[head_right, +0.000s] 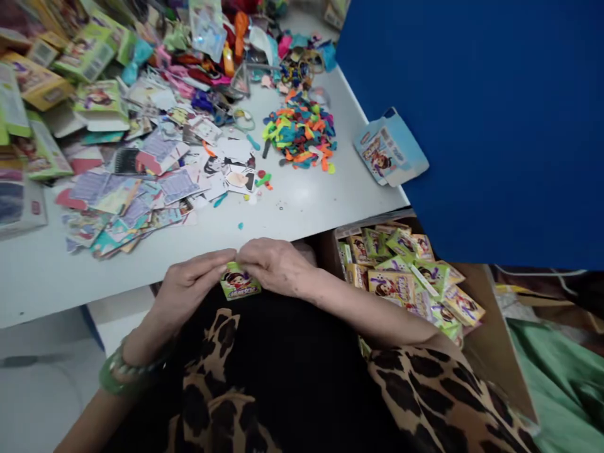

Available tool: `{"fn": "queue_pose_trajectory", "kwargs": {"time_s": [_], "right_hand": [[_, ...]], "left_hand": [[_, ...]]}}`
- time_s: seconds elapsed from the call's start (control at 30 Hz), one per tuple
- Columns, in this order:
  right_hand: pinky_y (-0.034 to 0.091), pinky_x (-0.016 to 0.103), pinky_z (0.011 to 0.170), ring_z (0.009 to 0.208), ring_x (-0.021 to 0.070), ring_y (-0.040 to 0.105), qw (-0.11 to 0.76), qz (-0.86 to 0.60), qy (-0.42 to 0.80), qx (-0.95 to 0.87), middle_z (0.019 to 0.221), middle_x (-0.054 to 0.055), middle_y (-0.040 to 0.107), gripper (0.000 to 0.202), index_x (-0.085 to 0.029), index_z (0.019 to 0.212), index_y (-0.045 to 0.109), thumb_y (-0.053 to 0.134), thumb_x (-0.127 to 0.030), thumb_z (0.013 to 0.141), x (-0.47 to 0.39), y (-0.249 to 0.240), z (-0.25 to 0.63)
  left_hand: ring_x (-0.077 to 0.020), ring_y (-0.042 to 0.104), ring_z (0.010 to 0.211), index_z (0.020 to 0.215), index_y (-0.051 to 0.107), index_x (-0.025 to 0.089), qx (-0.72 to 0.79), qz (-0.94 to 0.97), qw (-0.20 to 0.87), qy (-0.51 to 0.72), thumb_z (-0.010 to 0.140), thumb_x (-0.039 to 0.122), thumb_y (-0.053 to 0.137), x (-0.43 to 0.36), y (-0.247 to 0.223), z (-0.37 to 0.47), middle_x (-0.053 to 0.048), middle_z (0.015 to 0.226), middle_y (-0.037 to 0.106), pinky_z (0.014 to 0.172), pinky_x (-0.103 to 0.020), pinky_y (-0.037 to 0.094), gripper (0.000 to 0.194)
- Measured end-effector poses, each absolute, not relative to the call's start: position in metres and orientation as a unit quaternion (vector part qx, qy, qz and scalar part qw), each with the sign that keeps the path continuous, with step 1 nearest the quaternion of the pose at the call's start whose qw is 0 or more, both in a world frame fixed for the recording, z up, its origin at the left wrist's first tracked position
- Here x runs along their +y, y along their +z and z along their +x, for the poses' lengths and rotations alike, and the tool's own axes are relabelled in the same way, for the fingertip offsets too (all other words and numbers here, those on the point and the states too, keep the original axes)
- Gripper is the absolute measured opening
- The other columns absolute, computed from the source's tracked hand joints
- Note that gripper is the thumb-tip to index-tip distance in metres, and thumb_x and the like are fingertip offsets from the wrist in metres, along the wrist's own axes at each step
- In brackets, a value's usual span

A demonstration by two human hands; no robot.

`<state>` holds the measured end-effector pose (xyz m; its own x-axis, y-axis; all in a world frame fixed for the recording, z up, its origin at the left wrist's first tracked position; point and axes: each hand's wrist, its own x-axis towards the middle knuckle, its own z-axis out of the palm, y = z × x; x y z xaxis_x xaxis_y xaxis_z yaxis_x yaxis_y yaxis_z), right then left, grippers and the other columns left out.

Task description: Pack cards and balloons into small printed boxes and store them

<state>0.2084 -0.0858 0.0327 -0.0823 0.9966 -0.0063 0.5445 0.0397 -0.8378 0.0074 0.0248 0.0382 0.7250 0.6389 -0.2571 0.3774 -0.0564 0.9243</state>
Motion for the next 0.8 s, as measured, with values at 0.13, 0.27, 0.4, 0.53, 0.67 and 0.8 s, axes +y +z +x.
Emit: {"fn": "queue_pose_trajectory", "kwargs": {"time_s": [0.13, 0.27, 0.4, 0.53, 0.67, 0.8], "right_hand": [[0.059, 0.037, 0.094, 0.104, 0.0217, 0.072, 0.354, -0.603, 0.353, -0.621, 0.108, 0.006, 0.078, 0.022, -0.025, 0.1, 0.074, 0.052, -0.027, 0.101, -0.095, 0.033, 0.213], [0.062, 0.035, 0.082, 0.089, 0.0225, 0.075, 0.35, -0.626, 0.384, -0.582, 0.098, 0.005, 0.079, 0.017, -0.027, 0.1, 0.077, 0.061, -0.03, 0.098, -0.097, 0.031, 0.222], [0.064, 0.037, 0.086, 0.096, 0.0224, 0.076, 0.388, -0.591, 0.386, -0.593, 0.104, 0.005, 0.08, 0.019, -0.028, 0.105, 0.079, 0.062, -0.033, 0.098, -0.093, 0.025, 0.219], [0.066, 0.037, 0.088, 0.098, 0.0216, 0.077, 0.413, -0.57, 0.415, -0.576, 0.106, 0.005, 0.079, 0.017, -0.028, 0.104, 0.081, 0.064, -0.03, 0.098, -0.092, 0.019, 0.211], [0.066, 0.038, 0.087, 0.098, 0.0223, 0.076, 0.406, -0.574, 0.414, -0.579, 0.106, 0.004, 0.079, 0.018, -0.03, 0.103, 0.082, 0.065, -0.031, 0.098, -0.092, 0.02, 0.212], [0.066, 0.038, 0.087, 0.096, 0.0235, 0.077, 0.387, -0.574, 0.43, -0.58, 0.104, 0.005, 0.079, 0.019, -0.028, 0.102, 0.082, 0.064, -0.034, 0.098, -0.093, 0.021, 0.213]], "left_hand": [[-0.0285, 0.076, 0.111, 0.121, 0.08, 0.018, 0.395, 0.642, 0.649, 0.098, 0.085, 0.056, 0.078, 0.013, 0.033, 0.013, -0.011, 0.121, 0.081, 0.105, -0.042, 0.06, 0.053], [-0.0255, 0.077, 0.104, 0.12, 0.079, 0.015, 0.395, 0.568, 0.708, 0.141, 0.083, 0.045, 0.081, 0.002, 0.022, 0.012, -0.012, 0.117, 0.081, 0.098, -0.038, 0.062, 0.048], [-0.0224, 0.075, 0.105, 0.119, 0.081, 0.017, 0.386, 0.572, 0.703, 0.174, 0.084, 0.036, 0.08, -0.004, 0.018, 0.009, -0.01, 0.116, 0.081, 0.099, -0.034, 0.059, 0.04], [-0.0199, 0.074, 0.101, 0.115, 0.082, 0.019, 0.389, 0.558, 0.706, 0.195, 0.084, 0.032, 0.08, -0.007, 0.015, 0.006, -0.008, 0.112, 0.081, 0.098, -0.034, 0.059, 0.034], [-0.0196, 0.074, 0.1, 0.103, 0.084, 0.02, 0.384, 0.541, 0.717, 0.213, 0.083, 0.033, 0.08, -0.01, 0.013, 0.006, -0.006, 0.108, 0.082, 0.097, -0.034, 0.059, 0.024], [-0.0201, 0.074, 0.103, 0.102, 0.084, 0.021, 0.377, 0.57, 0.702, 0.203, 0.084, 0.03, 0.078, -0.011, 0.015, 0.008, -0.007, 0.111, 0.082, 0.1, -0.034, 0.058, 0.021]]}}
